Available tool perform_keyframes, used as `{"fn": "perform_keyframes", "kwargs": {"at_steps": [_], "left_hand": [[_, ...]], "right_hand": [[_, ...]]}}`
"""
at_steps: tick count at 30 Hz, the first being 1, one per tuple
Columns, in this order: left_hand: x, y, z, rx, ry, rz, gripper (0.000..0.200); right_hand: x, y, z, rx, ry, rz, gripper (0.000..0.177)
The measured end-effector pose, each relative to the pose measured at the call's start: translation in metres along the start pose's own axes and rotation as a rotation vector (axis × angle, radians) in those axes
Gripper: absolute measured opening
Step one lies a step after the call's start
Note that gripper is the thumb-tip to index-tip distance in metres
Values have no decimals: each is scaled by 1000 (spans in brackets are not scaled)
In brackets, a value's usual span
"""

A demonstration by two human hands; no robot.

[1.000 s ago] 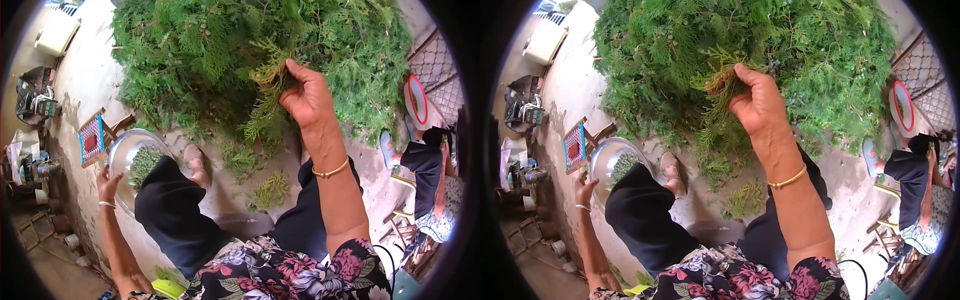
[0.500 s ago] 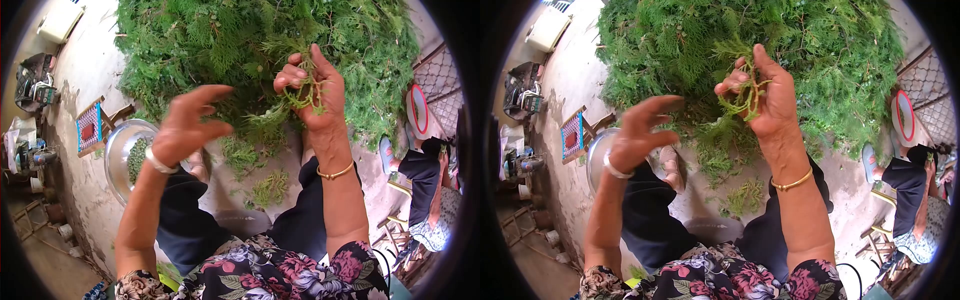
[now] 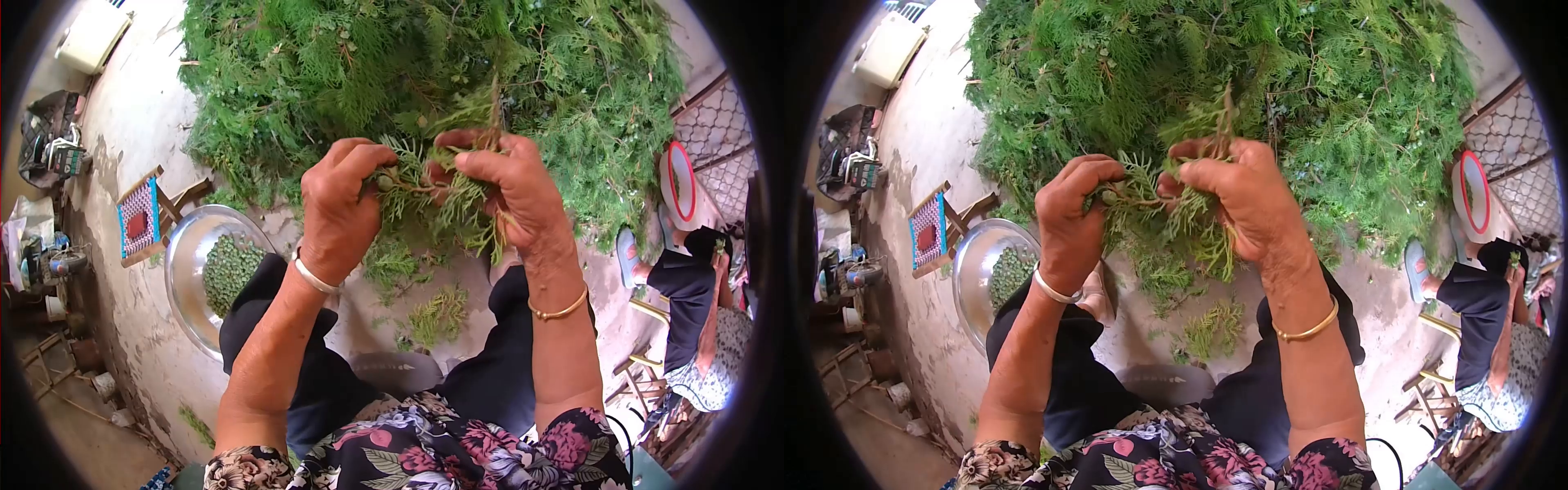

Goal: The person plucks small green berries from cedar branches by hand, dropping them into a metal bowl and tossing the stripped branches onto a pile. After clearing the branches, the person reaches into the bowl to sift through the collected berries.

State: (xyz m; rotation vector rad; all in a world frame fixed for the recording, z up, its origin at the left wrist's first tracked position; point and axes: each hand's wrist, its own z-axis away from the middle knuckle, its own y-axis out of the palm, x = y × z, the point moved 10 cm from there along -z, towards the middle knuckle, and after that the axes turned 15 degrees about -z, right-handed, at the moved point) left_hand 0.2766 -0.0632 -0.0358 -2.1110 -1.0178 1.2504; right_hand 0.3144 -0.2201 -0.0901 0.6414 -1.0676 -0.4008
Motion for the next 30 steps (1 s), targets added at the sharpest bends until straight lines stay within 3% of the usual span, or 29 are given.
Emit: {"fn": "perform_keyframes", "kwargs": {"at_steps": [2,6,11,13,17,19,20,22,23,24,26,30], "left_hand": [[-5,-6,-1,-13,67,-98,32],[-9,-12,1,-33,127,-259,37],[-11,-22,-2,-101,142,-246,46],[17,-28,1,-139,-122,-100,47],[62,-41,1,-145,-351,-82,36],[80,-52,2,-208,-530,240,21],[81,-59,1,-208,-530,240,21],[91,-39,8,-34,-700,623,16],[90,-31,11,79,-729,596,20],[88,-31,11,76,-730,597,20],[54,-7,7,331,-517,712,33],[22,3,9,258,-479,934,51]], "right_hand": [[-20,5,4,15,186,11,20],[-42,9,12,53,336,82,22],[-42,10,7,62,165,129,27],[-31,9,9,2,36,117,27],[-22,6,7,69,14,188,26],[-13,7,12,53,-36,116,27],[-11,6,11,53,-36,116,27],[-6,7,11,84,-44,121,27],[-4,9,12,85,-44,123,27],[-4,7,12,50,-25,147,27],[-5,7,13,16,-3,174,26],[-11,11,11,55,3,195,25]]}}
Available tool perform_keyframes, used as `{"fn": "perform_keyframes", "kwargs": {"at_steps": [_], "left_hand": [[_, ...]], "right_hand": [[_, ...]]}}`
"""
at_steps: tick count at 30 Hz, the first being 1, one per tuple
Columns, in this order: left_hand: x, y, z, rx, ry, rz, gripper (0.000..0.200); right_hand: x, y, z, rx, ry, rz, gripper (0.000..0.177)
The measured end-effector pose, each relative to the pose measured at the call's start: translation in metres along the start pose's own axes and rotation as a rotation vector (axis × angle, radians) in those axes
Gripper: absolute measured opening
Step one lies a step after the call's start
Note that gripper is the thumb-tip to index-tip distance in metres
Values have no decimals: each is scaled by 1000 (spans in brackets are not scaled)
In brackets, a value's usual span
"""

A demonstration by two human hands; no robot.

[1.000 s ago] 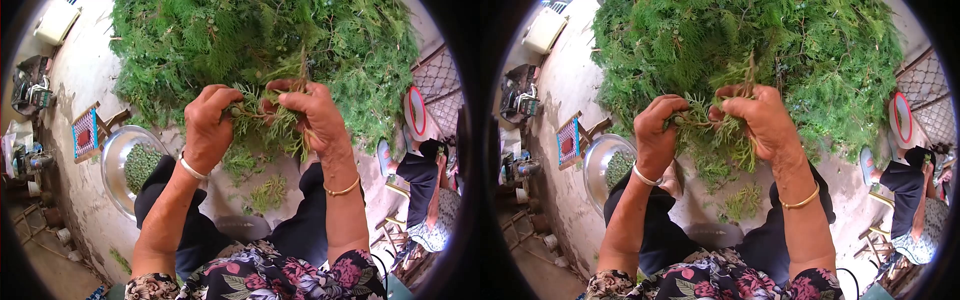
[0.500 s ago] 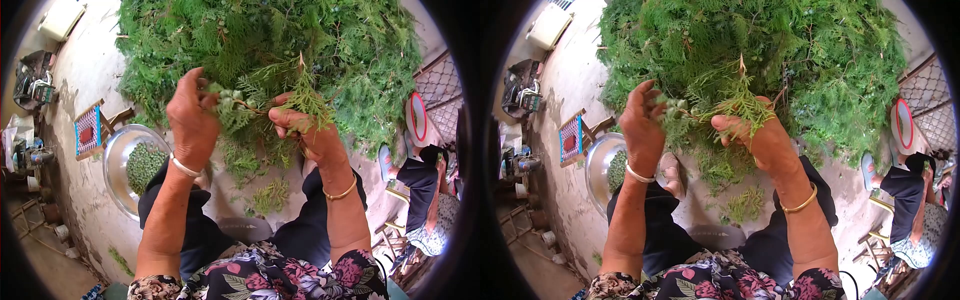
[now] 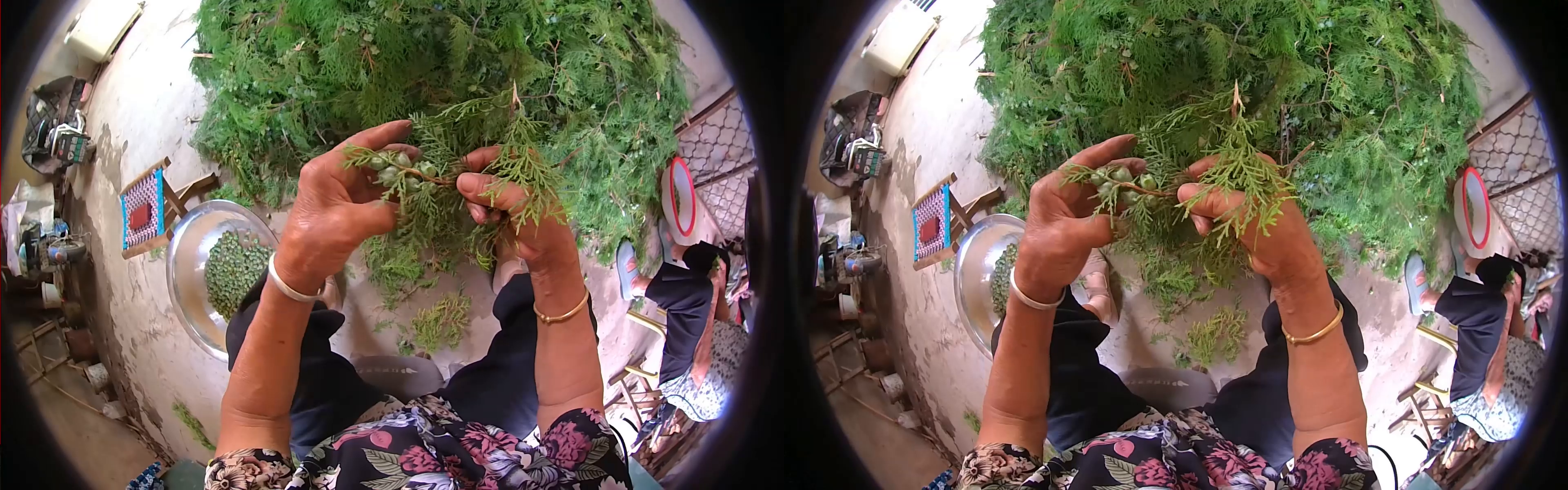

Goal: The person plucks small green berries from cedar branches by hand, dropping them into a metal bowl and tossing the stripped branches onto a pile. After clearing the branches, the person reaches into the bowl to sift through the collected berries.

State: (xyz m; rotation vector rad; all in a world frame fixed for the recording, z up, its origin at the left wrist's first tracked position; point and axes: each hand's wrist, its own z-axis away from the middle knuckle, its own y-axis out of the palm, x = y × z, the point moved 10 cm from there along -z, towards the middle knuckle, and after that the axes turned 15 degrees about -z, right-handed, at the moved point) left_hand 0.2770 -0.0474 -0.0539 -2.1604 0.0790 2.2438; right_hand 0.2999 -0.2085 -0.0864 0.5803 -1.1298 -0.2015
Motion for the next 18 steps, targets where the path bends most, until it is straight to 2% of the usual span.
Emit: {"fn": "perform_keyframes", "kwargs": {"at_steps": [3,5,6,8,9,11,16,18], "left_hand": [[0,2,1,29,19,43,59],[3,-1,-1,46,-2,-161,61],[2,-3,-1,46,-3,-160,61],[16,5,2,184,-148,-363,62],[15,9,3,185,-151,-363,62],[1,4,2,-7,-50,-188,58],[3,1,0,-2,-36,-70,51],[7,3,1,62,-36,-348,43]], "right_hand": [[-1,2,-2,0,30,5,26],[-4,2,-3,-10,61,-4,27],[-5,2,-3,-5,45,-20,25],[-7,0,-5,-1,31,-39,22],[-10,-2,-5,-6,51,-18,19],[-14,-6,-6,-14,69,2,16],[-13,-5,-7,-6,48,-14,13],[-15,-7,-6,-1,72,-11,13]]}}
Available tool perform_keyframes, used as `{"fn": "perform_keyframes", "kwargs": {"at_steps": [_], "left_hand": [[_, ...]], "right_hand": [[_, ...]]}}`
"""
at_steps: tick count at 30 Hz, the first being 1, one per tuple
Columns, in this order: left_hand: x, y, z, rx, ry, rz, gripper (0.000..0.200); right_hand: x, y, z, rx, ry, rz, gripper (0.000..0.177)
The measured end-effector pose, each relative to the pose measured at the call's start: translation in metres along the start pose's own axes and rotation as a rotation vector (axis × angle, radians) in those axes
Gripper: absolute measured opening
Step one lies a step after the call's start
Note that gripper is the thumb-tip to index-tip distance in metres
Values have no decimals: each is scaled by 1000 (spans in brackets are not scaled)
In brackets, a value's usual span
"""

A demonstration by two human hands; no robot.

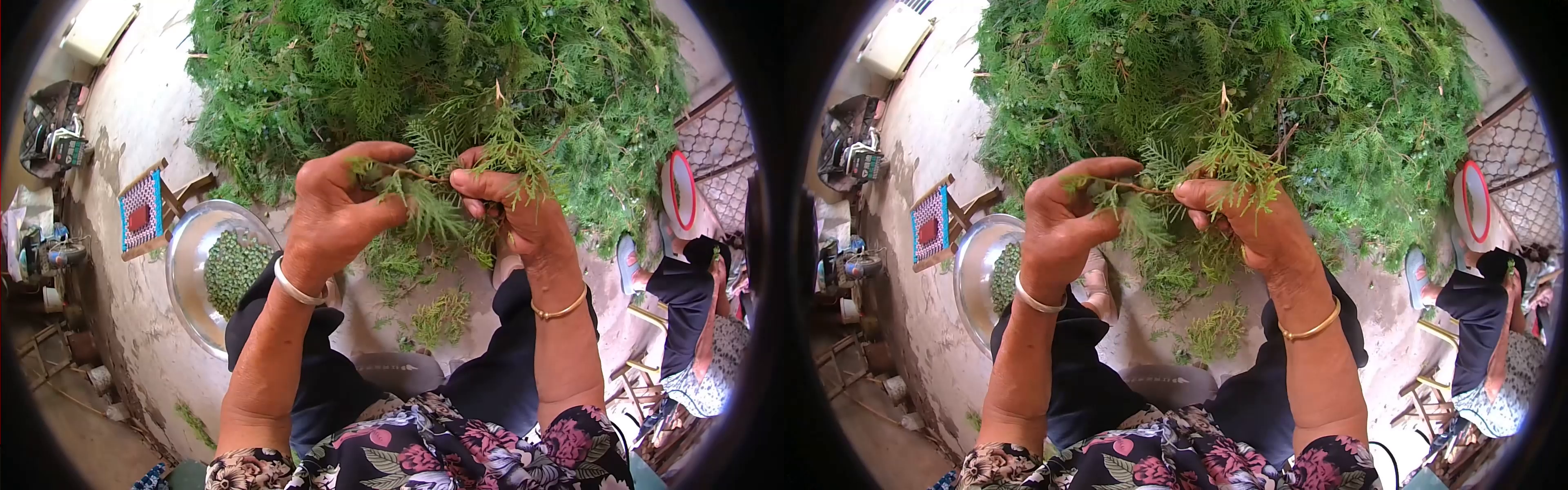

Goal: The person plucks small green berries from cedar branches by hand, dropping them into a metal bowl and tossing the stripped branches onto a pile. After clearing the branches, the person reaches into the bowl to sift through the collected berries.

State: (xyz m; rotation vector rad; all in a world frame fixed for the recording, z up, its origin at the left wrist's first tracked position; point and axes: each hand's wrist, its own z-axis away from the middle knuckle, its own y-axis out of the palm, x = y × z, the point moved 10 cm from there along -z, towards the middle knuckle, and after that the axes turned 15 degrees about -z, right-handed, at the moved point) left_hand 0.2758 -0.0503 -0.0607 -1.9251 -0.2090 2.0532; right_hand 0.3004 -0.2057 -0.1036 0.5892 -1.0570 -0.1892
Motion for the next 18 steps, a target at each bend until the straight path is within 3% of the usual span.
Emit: {"fn": "perform_keyframes", "kwargs": {"at_steps": [4,6,9,13,15,18], "left_hand": [[-16,3,-1,-76,206,-150,35],[-18,0,-2,-146,275,-245,32],[-12,5,-3,-61,101,-371,30],[-8,7,-4,-72,127,-345,31],[-3,11,-3,-50,115,-184,31],[-4,16,-3,-5,174,-364,32]], "right_hand": [[-5,0,0,1,76,-64,22],[-6,4,2,12,64,-60,16],[-8,6,1,36,63,-45,13],[-11,10,0,57,57,-40,13],[-12,8,1,55,80,-16,14],[-9,14,3,65,96,15,15]]}}
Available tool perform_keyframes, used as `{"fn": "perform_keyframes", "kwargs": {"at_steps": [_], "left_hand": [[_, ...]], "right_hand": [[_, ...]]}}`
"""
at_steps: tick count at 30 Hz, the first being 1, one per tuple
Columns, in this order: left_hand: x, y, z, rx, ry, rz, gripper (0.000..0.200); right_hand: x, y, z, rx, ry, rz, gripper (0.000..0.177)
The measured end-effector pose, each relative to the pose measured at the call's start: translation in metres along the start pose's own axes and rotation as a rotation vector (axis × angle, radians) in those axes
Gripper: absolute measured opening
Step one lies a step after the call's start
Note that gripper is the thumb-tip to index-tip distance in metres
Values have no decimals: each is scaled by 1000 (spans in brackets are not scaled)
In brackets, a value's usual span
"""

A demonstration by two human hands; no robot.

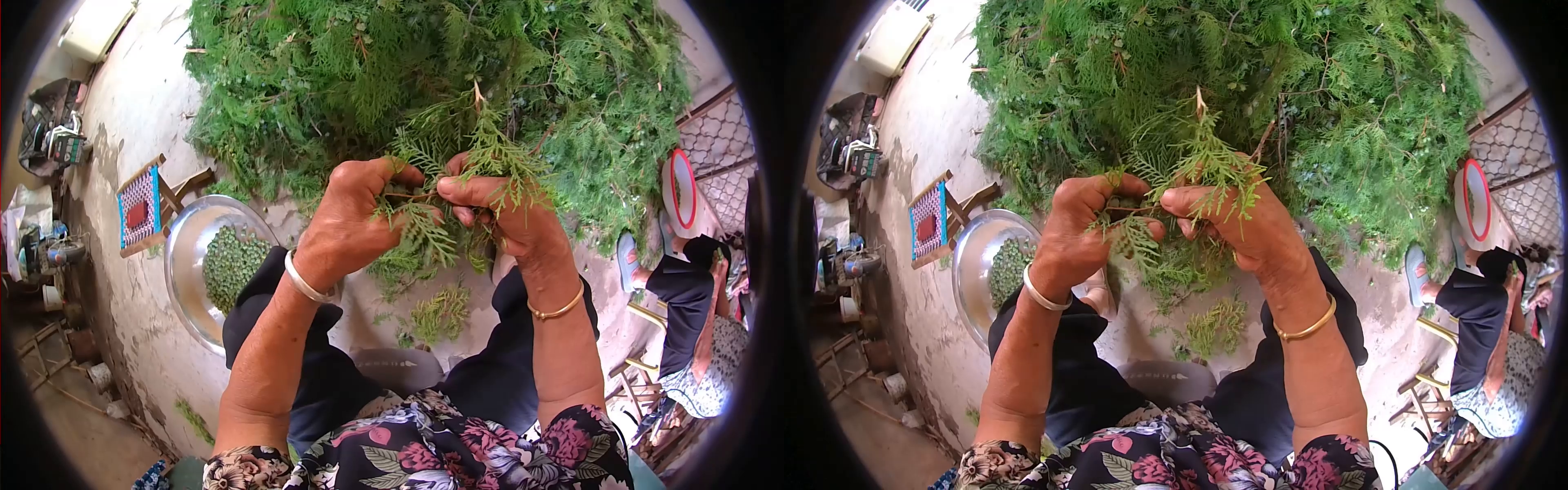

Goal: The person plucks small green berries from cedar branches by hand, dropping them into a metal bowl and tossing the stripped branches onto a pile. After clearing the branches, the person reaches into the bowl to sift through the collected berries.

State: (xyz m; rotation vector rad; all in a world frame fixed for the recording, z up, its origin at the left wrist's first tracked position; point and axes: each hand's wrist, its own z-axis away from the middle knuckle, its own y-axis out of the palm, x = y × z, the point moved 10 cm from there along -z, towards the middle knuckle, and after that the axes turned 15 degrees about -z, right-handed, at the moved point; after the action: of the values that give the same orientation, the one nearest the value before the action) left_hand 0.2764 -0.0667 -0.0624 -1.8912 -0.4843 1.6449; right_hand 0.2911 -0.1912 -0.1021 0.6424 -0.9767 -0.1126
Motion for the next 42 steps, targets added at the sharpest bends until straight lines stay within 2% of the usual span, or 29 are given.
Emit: {"fn": "perform_keyframes", "kwargs": {"at_steps": [4,6,7,9,10,11,12,15,16,18,20,22,23,25,26,28,29,30,32,33,36,38,39,41,42], "left_hand": [[-8,-4,0,161,-66,-1,30],[11,13,9,338,-326,244,24],[16,17,11,339,-327,244,24],[-43,-12,18,-75,483,-104,15],[-48,-9,19,-74,485,-101,15],[-6,11,7,131,-51,440,14],[20,51,28,333,-610,959,14],[15,61,36,388,-727,993,9],[15,63,36,389,-725,995,9],[15,69,37,363,-759,1184,11],[14,72,37,406,-758,1208,10],[15,76,39,447,-755,1232,11],[10,79,41,538,-675,1238,12],[-3,78,47,673,-547,1285,19],[-6,82,47,677,-545,1288,19],[7,75,38,372,-548,1452,25],[6,74,37,386,-575,1670,27],[7,73,35,374,-575,1670,27],[4,61,23,245,-456,1821,44],[6,61,21,240,-477,1859,53],[2,60,18,224,-503,1955,64],[0,56,17,214,-454,1964,70],[-1,52,16,207,-407,1970,77],[2,51,15,168,-419,1946,81],[6,49,14,130,-433,1922,85]], "right_hand": [[-10,-11,1,-48,46,-4,20],[-13,-12,-1,-18,15,2,22],[-11,-9,-2,14,-19,7,24],[-6,-8,-1,-15,-42,-2,25],[-2,-10,0,-46,-67,-12,26],[-2,-12,0,-48,-67,-12,26],[1,-17,0,-79,-103,31,27],[5,-20,-2,-93,-165,84,28],[8,-18,-1,-76,-193,91,28],[12,-17,2,-117,-241,64,27],[11,-21,2,-155,-283,33,26],[23,-23,6,-134,-516,36,20],[28,-30,2,-134,-516,37,20],[68,-48,6,-243,-730,309,21],[71,-50,9,-246,-731,313,21],[62,-60,5,-324,-583,171,19],[57,-63,3,-340,-585,155,18],[54,-59,2,-331,-580,154,18],[51,-59,5,-411,-556,168,15],[51,-56,5,-406,-557,171,15],[52,-38,1,-279,-574,85,15],[46,-20,-6,-150,-488,-20,21],[47,-21,-5,-149,-489,-18,21],[35,-20,-10,-124,-335,177,27],[33,-24,-10,-123,-337,177,27]]}}
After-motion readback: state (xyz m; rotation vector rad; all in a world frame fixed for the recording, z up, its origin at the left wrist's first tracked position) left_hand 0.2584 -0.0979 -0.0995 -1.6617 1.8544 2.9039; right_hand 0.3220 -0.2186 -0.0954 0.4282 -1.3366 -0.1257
